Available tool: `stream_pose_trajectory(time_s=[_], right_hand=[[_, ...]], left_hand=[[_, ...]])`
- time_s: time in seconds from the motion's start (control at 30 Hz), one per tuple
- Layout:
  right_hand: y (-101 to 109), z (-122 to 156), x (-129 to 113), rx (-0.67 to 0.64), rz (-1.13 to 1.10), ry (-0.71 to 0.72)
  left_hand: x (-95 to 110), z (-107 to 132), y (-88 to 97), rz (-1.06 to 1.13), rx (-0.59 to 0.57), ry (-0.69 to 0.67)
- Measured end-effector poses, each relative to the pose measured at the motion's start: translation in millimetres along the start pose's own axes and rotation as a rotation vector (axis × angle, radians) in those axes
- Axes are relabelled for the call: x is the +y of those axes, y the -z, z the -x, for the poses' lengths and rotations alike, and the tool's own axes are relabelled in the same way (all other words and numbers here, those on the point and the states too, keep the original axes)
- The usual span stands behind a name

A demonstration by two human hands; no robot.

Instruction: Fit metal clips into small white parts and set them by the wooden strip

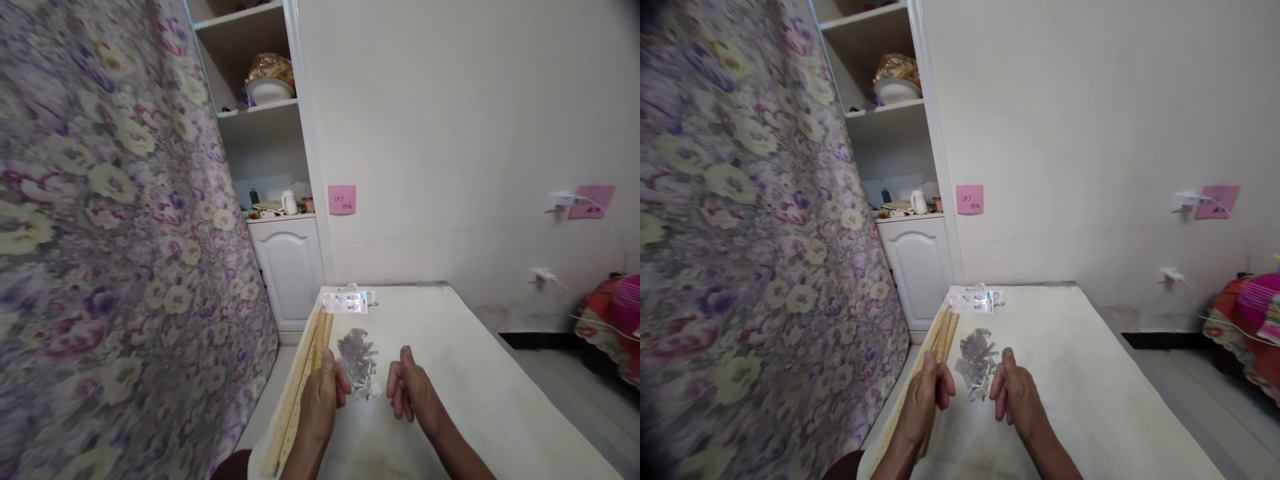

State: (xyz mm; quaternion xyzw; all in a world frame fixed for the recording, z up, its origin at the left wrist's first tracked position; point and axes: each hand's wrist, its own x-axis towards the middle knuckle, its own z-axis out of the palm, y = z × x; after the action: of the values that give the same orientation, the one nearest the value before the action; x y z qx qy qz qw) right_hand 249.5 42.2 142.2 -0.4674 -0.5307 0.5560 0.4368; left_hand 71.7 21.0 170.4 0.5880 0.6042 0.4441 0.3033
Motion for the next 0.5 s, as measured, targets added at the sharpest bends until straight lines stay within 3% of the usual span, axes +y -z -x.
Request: stream_pose_trajectory(time_s=[0.2, 0.5], right_hand=[[-0.4, -4.7, -8.9, 0.006, 0.004, 0.013], [3.2, -4.3, -6.2, 0.085, -0.032, 0.029]], left_hand=[[8.0, -4.9, 2.1, -0.006, -0.009, -0.008], [-0.9, -10.0, 3.5, 0.019, 0.000, -0.006]])
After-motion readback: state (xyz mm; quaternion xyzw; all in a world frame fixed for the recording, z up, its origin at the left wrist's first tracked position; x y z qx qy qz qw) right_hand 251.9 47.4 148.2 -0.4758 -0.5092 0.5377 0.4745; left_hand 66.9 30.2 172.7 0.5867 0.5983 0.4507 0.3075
